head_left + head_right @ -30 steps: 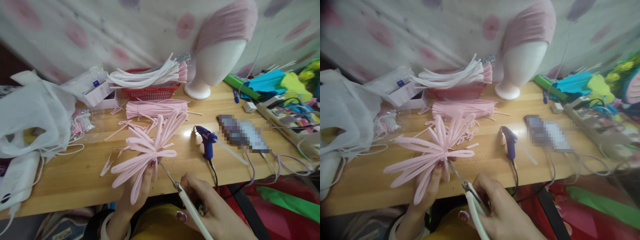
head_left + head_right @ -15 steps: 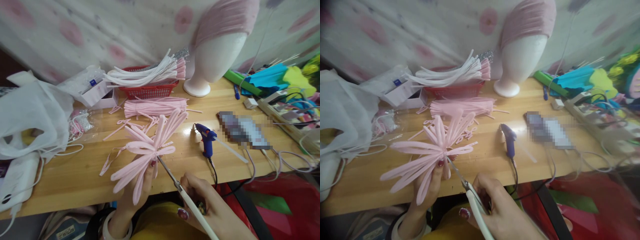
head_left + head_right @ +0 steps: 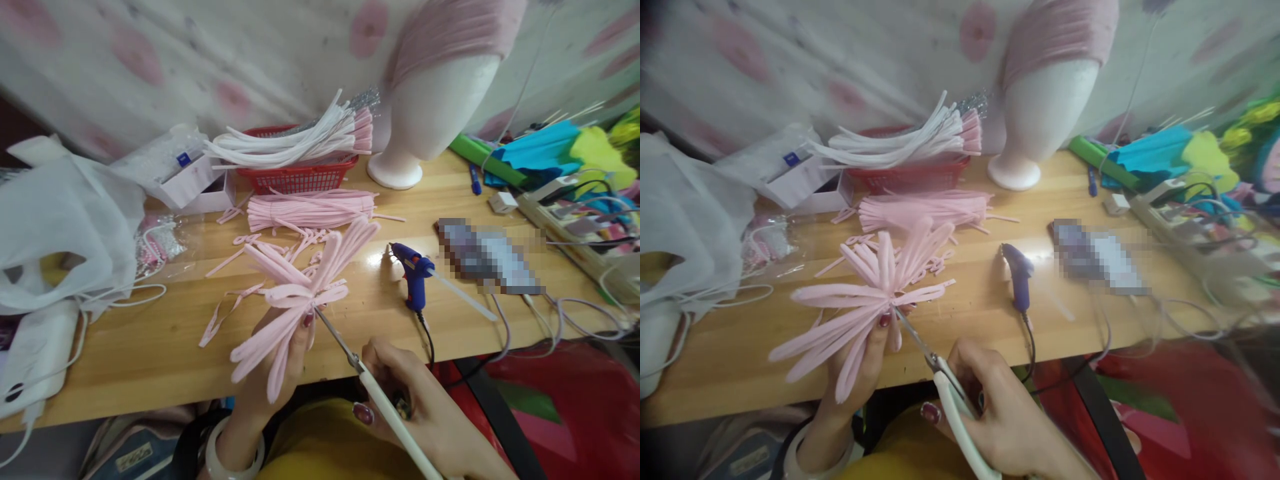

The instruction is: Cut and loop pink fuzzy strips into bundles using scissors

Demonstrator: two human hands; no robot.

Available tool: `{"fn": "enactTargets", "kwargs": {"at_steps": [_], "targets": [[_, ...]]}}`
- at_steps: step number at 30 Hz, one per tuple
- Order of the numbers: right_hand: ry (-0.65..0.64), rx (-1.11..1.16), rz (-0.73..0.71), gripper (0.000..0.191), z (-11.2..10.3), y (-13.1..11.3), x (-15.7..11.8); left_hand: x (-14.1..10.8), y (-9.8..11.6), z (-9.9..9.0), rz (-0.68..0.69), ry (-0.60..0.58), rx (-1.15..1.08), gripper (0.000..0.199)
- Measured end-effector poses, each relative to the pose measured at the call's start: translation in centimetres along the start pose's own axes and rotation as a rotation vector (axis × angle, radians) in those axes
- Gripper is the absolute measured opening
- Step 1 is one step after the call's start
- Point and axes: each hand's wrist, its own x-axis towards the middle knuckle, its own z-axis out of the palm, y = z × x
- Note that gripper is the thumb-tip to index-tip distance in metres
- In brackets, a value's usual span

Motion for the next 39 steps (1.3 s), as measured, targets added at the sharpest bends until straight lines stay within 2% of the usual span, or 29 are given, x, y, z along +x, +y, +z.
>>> {"fn": "enactTargets", "kwargs": {"at_steps": [6,11,20,30,39], "targets": [[0.013,0.004,-0.026,0.029,0.0,0.0,0.1,-0.2,-0.2,0.2,-0.085,-0.02,-0.102,0.023],[0.012,0.017,-0.037,0.025,-0.1,0.0,0.3,-0.2,-0.3,0.3,-0.068,-0.003,-0.108,0.024],[0.018,0.106,-0.04,0.032,0.1,0.2,0.4,0.2,0.1,0.0,-0.109,-0.029,-0.107,0.023],[0.038,0.029,-0.06,0.029,0.5,0.5,0.6,-0.4,-0.8,0.3,-0.034,0.032,0.048,0.028],[0.024,0.062,-0.025,0.021,0.9,0.6,0.9,0.8,-0.7,-0.1,-0.009,-0.056,-0.069,0.024]]}}
